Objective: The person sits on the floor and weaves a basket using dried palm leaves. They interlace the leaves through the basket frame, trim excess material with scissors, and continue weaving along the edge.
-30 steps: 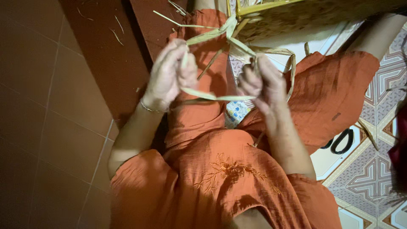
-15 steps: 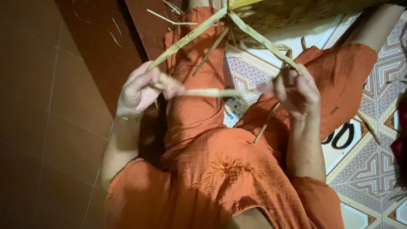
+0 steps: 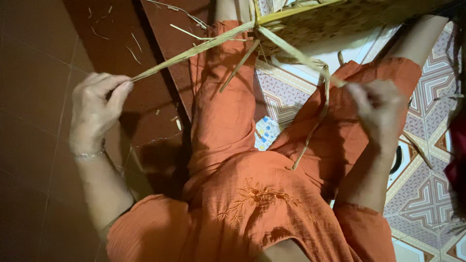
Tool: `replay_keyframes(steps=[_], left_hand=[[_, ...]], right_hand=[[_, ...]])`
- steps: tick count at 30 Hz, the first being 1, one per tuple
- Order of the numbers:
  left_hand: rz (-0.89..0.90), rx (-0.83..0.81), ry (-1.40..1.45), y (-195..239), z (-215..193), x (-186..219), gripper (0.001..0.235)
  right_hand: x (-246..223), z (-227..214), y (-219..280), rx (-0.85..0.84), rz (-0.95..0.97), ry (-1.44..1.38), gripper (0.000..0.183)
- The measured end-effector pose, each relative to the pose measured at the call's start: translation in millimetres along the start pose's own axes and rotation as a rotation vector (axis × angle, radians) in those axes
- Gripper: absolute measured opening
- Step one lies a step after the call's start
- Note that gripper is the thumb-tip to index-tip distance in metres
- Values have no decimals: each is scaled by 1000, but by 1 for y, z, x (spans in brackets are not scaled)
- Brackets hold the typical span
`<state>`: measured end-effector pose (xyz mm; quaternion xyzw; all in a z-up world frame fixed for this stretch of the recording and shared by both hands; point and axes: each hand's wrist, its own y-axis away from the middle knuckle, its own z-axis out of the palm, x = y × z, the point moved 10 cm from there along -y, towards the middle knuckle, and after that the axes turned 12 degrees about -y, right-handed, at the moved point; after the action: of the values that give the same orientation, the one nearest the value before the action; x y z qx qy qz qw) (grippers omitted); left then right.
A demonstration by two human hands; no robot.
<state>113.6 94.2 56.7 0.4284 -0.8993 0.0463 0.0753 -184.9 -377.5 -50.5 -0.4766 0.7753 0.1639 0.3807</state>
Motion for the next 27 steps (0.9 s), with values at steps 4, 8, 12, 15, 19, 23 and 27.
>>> replay_keyframes(steps=[4, 8, 12, 15, 19, 23, 27], left_hand=[[92, 321, -716, 11, -33, 43, 8], [34, 269, -798, 34, -47, 57, 23], [25, 351, -821, 59, -80, 85, 30], [-18, 434, -819, 64, -99, 97, 26], [-15, 518, -560, 34, -104, 88, 15], [110, 573, 383, -14, -95, 75, 24], [68, 644, 968, -73, -69, 63, 22]], right_hand=[[-72, 30, -5, 35, -271, 312, 32], [-148, 50, -15, 38, -455, -127, 43], [-255, 103, -37, -31, -780, -185, 55], [-306, 128, -45, 119, -904, 3, 44], [-298, 137, -52, -43, -805, -498, 16], [-258, 143, -49, -100, -560, -728, 6], [-255, 140, -39, -77, -636, -694, 8]])
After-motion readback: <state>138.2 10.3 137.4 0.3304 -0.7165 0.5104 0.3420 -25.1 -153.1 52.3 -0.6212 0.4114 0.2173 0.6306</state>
